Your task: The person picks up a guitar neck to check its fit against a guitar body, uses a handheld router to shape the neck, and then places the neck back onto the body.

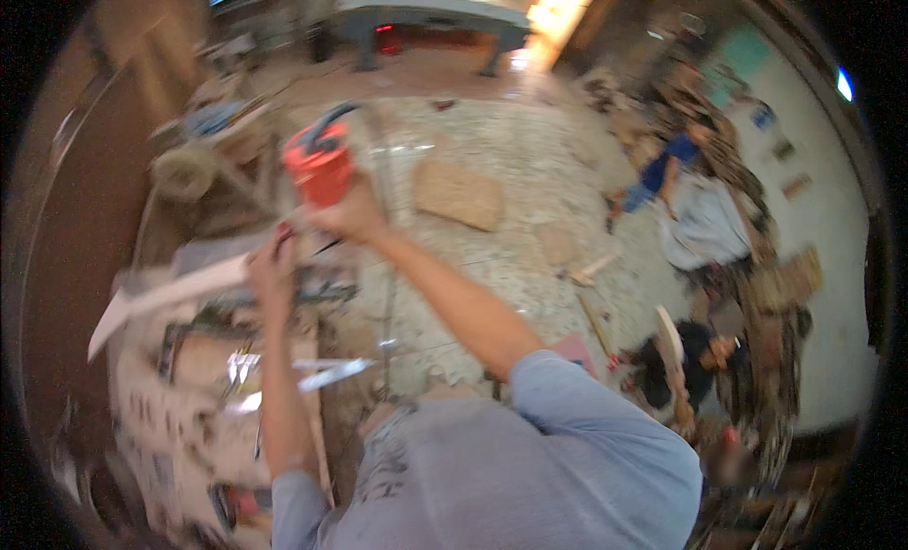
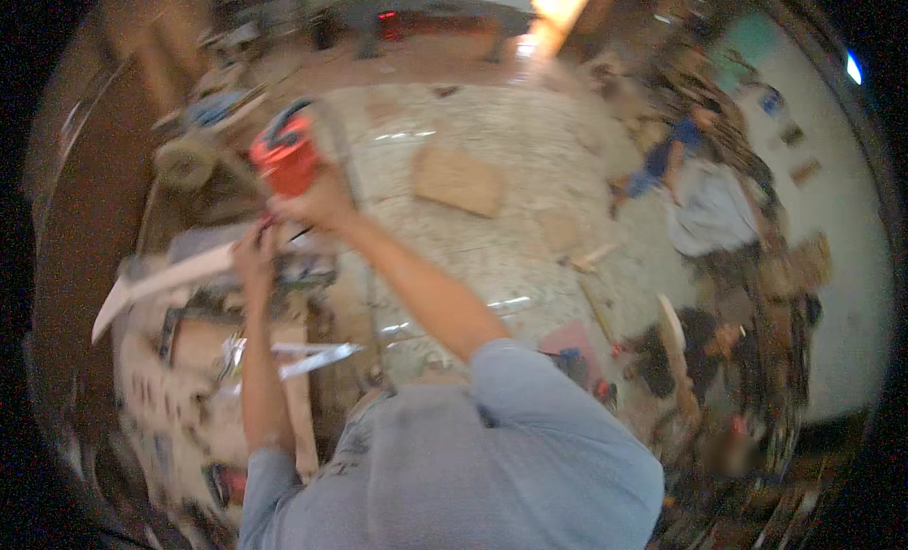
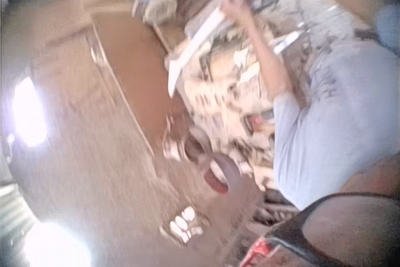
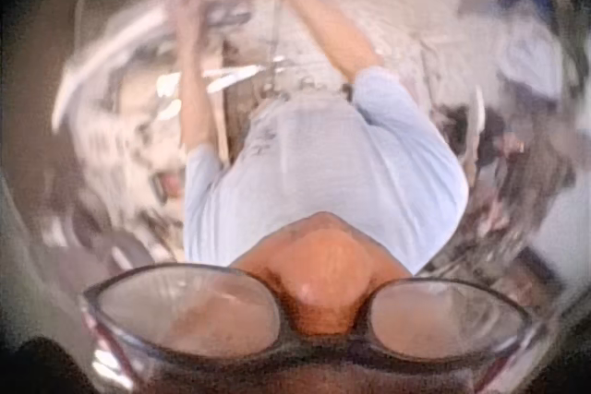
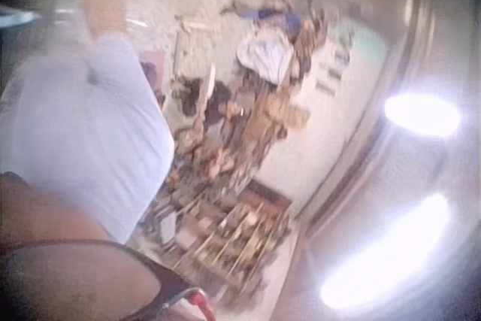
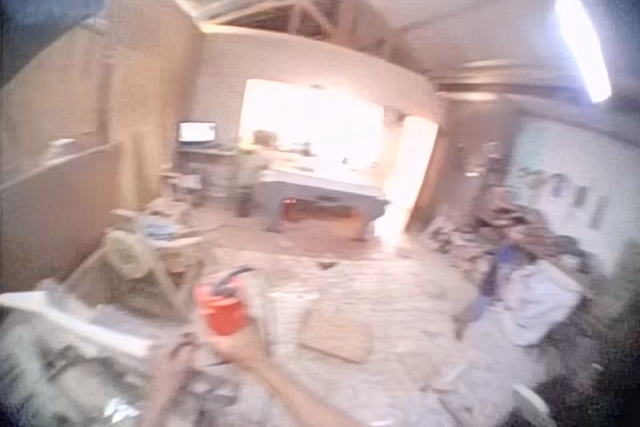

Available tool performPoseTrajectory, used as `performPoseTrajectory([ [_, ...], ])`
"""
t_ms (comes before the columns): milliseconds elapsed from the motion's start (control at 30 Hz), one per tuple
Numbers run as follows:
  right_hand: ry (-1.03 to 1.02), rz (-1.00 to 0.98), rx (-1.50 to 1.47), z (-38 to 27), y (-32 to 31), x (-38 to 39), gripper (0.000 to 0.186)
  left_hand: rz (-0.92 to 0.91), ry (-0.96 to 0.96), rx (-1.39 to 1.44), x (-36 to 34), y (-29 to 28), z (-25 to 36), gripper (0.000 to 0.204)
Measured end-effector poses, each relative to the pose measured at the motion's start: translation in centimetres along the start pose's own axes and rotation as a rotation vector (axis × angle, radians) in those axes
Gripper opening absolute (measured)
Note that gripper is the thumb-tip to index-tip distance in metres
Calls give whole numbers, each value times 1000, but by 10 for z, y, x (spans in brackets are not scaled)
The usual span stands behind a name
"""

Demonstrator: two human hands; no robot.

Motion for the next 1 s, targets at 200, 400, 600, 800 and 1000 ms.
performPoseTrajectory([
  [200, 100, 69, -104, -21, -11, 12, 54, -112, -56, -106, -3, 4, 5, 38],
  [400, 111, 122, -241, -34, -12, 17, 62, -87, -45, 22, -5, 7, -4, 35],
  [600, 179, 110, -483, -32, -7, 25, 67, -154, -62, 17, -3, 3, 19, 38],
  [800, 105, 180, -410, -37, 3, 20, 61, -86, -43, 82, -8, 1, -28, 33],
  [1000, 106, 161, -7, -35, -4, 26, 37, 20, 79, -58, -1, 0, 9, 33],
])
Point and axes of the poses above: each hand's wrist, its own x-axis away from the middle knuckle, its own y-axis out of the palm, z = x × y, the point moved 5 cm from there along -x, towards the middle knuckle, and after that the axes turned 4 degrees about x, right-handed, at the moved point
